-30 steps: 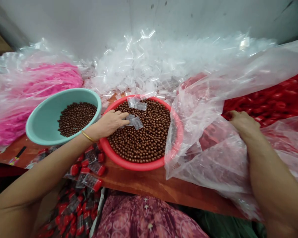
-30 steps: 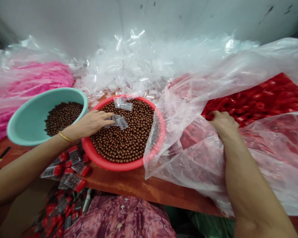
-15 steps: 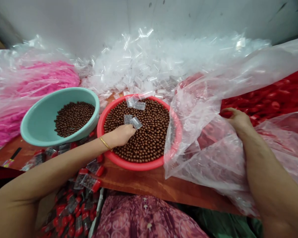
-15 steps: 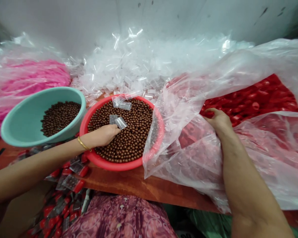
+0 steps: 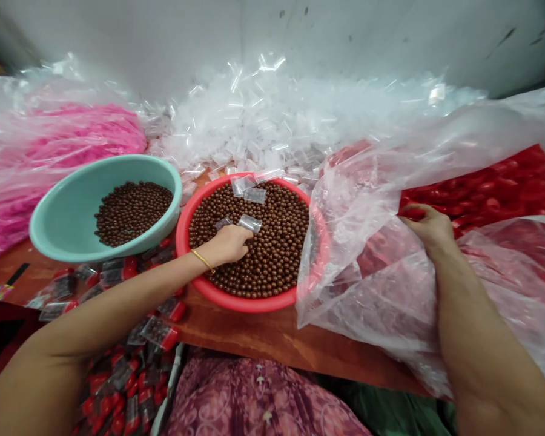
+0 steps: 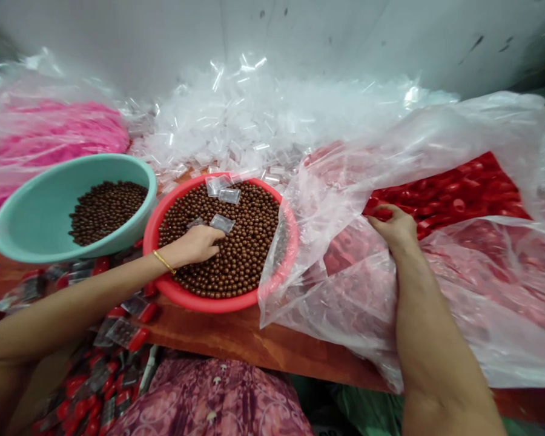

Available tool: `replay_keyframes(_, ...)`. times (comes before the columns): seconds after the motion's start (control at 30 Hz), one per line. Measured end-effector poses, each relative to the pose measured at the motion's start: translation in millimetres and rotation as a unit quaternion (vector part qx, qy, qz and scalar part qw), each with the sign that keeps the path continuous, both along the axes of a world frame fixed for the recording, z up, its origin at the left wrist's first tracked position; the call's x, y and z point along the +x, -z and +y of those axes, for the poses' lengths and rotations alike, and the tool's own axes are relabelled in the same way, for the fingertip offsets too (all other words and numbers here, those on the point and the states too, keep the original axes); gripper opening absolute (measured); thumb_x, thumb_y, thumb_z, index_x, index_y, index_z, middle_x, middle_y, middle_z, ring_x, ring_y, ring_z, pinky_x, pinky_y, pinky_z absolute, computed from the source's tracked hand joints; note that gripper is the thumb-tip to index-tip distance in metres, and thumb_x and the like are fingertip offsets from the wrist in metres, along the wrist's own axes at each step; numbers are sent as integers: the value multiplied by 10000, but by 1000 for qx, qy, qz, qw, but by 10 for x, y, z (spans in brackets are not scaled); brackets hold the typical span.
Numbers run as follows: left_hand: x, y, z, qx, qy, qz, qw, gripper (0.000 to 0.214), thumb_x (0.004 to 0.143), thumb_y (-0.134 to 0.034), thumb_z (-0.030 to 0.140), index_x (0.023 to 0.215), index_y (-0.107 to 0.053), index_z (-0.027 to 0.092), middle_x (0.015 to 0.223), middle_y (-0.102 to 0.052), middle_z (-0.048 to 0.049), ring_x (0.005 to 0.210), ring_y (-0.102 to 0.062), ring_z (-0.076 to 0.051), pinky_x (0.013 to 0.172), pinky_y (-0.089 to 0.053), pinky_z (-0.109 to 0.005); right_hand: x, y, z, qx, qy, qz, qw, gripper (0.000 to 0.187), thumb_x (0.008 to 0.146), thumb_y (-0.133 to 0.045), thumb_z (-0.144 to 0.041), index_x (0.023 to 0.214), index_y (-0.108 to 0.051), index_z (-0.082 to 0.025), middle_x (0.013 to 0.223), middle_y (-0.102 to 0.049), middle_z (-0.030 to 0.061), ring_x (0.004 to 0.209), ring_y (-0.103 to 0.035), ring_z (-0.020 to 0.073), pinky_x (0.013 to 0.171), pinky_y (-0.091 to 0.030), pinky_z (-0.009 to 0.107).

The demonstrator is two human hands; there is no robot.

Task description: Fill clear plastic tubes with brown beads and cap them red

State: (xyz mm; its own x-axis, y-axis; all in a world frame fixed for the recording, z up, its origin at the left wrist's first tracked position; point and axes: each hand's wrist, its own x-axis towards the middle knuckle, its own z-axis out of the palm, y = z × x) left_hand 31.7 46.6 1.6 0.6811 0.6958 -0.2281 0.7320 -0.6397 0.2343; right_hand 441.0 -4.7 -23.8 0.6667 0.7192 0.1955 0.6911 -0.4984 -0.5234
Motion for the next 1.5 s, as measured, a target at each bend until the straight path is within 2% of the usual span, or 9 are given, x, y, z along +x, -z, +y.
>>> replay_keyframes(0.13,4,110,44,-134,-37,-176,975,150,699,-547,117,812,-639,152,843,-688,-28,818,-627,-174,757,-468,-264,-176,-121,-42,93,76,87,989,160,602,-694,-187,741,-619,-168,638,-521,-39,565,-465,98,686,-470,267)
replay_keyframes(0.33,-102,77,-1,-416,-126,-430,791,223,637,-666,146,833,-563,128,779,-643,-1,705,-583,-96,703,-451,-239,-315,-235,-45,298,172,287,894,239,499,-670,-88,661,-529,-193,623,-517,-63,582,-524,103,683,-516,274)
replay_keyframes(0.53,-229,-58,-162,-447,-156,-536,699,287,629,-735,159,864,-572,128,849,-659,-14,800,-607,-107,804,-471,-271,-352,-414,-75,306,189,322,876,243,471,-598,-58,625,-478,-203,651,-537,-45,542,-531,101,546,-537,286)
replay_keyframes(0.67,-292,-27,-275,-434,-163,-542,701,340,628,-757,197,921,-600,123,864,-663,-23,795,-600,-115,792,-481,-279,-594,-724,-186,313,129,295,894,274,455,-670,-130,640,-487,-216,623,-528,-33,481,-518,109,395,-485,264)
replay_keyframes(0.83,-334,51,-370,-399,-161,-527,733,337,658,-727,213,966,-624,119,943,-662,-46,857,-586,-131,829,-461,-289,-1202,-1007,-201,227,-84,275,931,414,416,-799,-342,722,-562,-195,607,-586,-32,411,-496,91,302,-374,198)
replay_keyframes(0.97,-344,71,-405,-363,-162,-534,747,266,689,-679,192,937,-611,124,943,-645,-41,847,-576,-122,760,-467,-246,-1743,-819,56,127,-307,191,924,303,602,-721,-413,775,-597,-197,766,-678,7,552,-578,120,437,-474,240)
replay_keyframes(1.07,-349,74,-426,-365,-177,-515,755,277,721,-650,243,963,-573,132,917,-631,-38,753,-576,-108,578,-443,-193,-1999,-526,303,85,-418,-43,903,150,751,-607,-320,845,-646,-209,1019,-671,69,905,-629,224,740,-525,364)
replay_keyframes(1.23,-362,53,-434,-410,-182,-491,747,315,758,-637,340,980,-532,143,851,-656,-38,571,-561,-59,444,-334,-145,-2106,-263,508,16,-459,-246,854,221,847,-511,-295,938,-695,-212,1124,-649,97,1021,-573,286,879,-430,444)
replay_keyframes(1.5,-373,3,-446,-437,-186,-519,711,315,786,-616,382,969,-537,139,766,-617,-7,549,-546,-51,512,-425,-170,-2118,-396,482,3,-398,-224,890,313,894,-401,-341,897,-676,-194,987,-680,113,957,-583,281,835,-396,410)
